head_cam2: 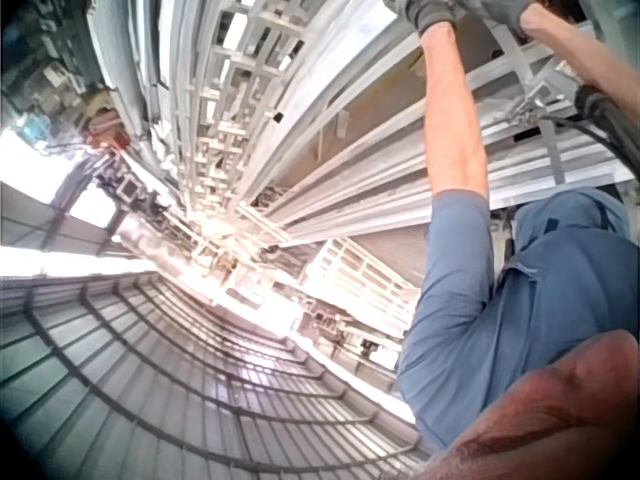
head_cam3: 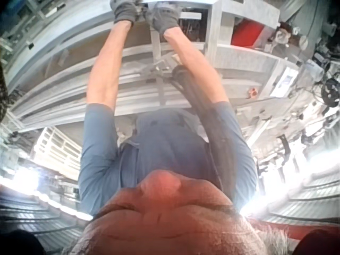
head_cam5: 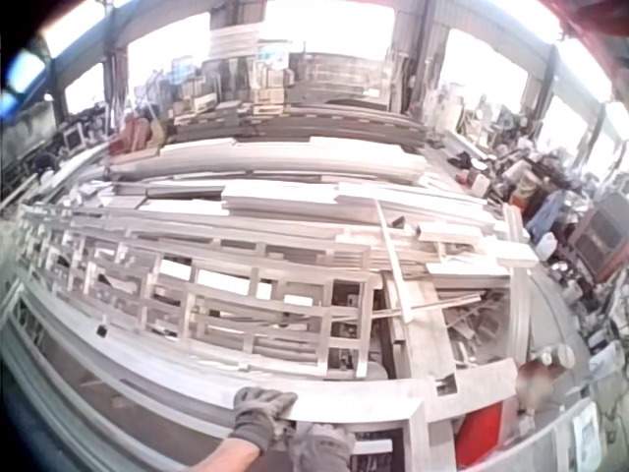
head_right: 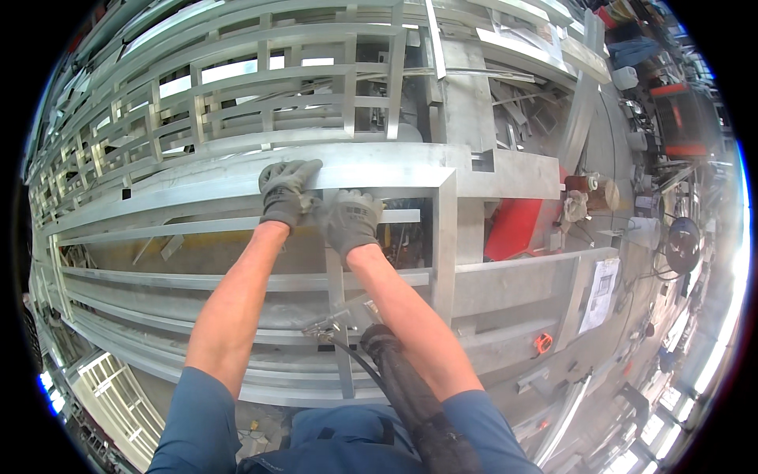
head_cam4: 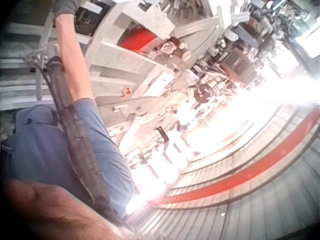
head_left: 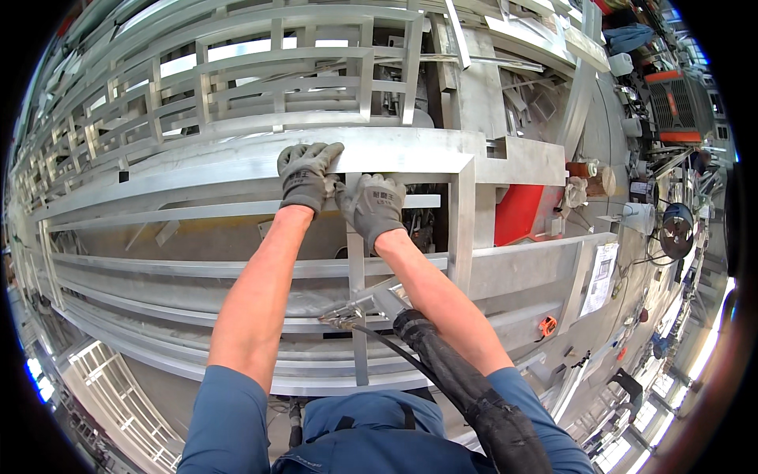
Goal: The person assembles a metal frame by positioning and aligning metal bars on a workbench. They then use a rivet gun to fasten the bars together at multiple joints, securing the structure.
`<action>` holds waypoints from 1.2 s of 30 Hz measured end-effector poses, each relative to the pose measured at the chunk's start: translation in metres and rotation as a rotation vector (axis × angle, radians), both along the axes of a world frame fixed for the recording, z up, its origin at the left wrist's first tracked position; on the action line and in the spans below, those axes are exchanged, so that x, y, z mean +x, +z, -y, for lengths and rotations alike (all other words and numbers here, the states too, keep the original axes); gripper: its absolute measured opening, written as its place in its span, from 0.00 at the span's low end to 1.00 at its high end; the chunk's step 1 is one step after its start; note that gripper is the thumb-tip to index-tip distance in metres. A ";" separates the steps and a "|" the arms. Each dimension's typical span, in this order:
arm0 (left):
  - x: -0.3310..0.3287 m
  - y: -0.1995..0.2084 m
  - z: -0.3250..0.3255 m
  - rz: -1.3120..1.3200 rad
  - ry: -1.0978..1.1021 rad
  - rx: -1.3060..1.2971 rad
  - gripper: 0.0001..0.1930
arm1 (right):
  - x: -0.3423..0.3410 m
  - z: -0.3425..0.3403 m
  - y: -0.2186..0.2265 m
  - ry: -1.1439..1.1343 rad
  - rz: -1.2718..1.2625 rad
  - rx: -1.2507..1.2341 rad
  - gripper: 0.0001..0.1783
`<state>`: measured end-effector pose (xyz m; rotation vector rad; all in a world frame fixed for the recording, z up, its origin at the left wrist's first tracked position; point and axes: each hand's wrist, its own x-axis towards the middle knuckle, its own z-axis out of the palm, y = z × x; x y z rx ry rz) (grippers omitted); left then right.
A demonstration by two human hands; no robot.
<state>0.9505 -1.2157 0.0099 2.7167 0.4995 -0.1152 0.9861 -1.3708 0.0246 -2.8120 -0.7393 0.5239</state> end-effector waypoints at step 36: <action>-0.015 -0.007 -0.026 0.080 -0.264 -0.039 0.34 | -0.027 0.060 0.022 0.098 0.084 0.243 0.39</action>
